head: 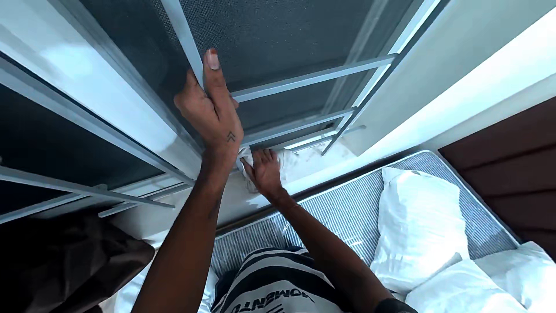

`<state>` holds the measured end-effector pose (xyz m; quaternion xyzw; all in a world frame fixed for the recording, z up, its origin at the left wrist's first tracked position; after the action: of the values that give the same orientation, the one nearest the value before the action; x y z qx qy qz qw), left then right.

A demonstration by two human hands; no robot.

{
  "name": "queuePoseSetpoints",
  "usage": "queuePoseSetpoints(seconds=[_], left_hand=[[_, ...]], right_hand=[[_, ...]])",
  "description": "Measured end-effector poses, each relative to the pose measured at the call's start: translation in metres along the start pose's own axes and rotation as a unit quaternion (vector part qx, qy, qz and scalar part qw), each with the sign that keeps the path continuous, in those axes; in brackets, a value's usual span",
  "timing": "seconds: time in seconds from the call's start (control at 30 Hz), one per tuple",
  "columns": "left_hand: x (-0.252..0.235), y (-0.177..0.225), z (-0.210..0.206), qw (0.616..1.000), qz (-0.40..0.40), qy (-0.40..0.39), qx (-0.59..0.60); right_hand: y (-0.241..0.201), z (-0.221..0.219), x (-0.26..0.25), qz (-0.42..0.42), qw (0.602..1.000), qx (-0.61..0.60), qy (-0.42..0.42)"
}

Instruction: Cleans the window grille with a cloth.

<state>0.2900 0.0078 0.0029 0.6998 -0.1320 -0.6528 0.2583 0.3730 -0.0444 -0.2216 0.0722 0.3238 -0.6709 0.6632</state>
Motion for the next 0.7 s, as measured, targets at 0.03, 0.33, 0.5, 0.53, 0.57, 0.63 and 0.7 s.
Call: queuePoseSetpoints(seconds=[0.03,0.33,0.5,0.53,0.57,0.63,0.7], left_hand=[[0.000,0.000,0.001,1.000,-0.001,0.001,-0.008],[0.001,-0.001,0.001,1.000,-0.019,0.001,-0.001],[0.002,-0.001,-0.002,1.000,-0.009,0.002,0.016],[0.002,-0.001,-0.002,1.000,-0.008,0.005,0.014],[0.002,-0.001,-0.002,1.000,-0.011,0.008,0.013],[0.003,-0.001,-0.001,1.000,-0.015,0.008,0.014],[0.004,0.001,-0.002,1.000,-0.014,0.011,0.008]], right_hand=[[0.007,0.002,-0.001,0.024,1.000,0.007,-0.001],[0.143,0.072,-0.016,-0.177,0.983,0.042,0.003],[0.132,0.068,-0.016,-0.203,0.977,0.051,0.028],[0.119,0.063,-0.016,-0.201,0.978,0.046,0.028],[0.102,0.057,-0.016,-0.194,0.980,0.036,0.024],[0.060,0.043,-0.012,-0.174,0.985,-0.002,-0.010],[0.020,0.029,-0.009,-0.136,0.988,-0.059,-0.052]])
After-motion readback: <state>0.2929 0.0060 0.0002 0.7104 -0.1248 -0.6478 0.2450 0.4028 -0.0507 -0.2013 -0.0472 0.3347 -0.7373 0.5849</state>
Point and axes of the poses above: each hand's wrist, its own x-axis away from the middle knuckle, its own z-axis out of the back of the hand, y = z × x, the point moved 3 cm from there along -x, towards the middle knuckle, and after that the axes turned 4 degrees about -y, right-handed, at the moved point
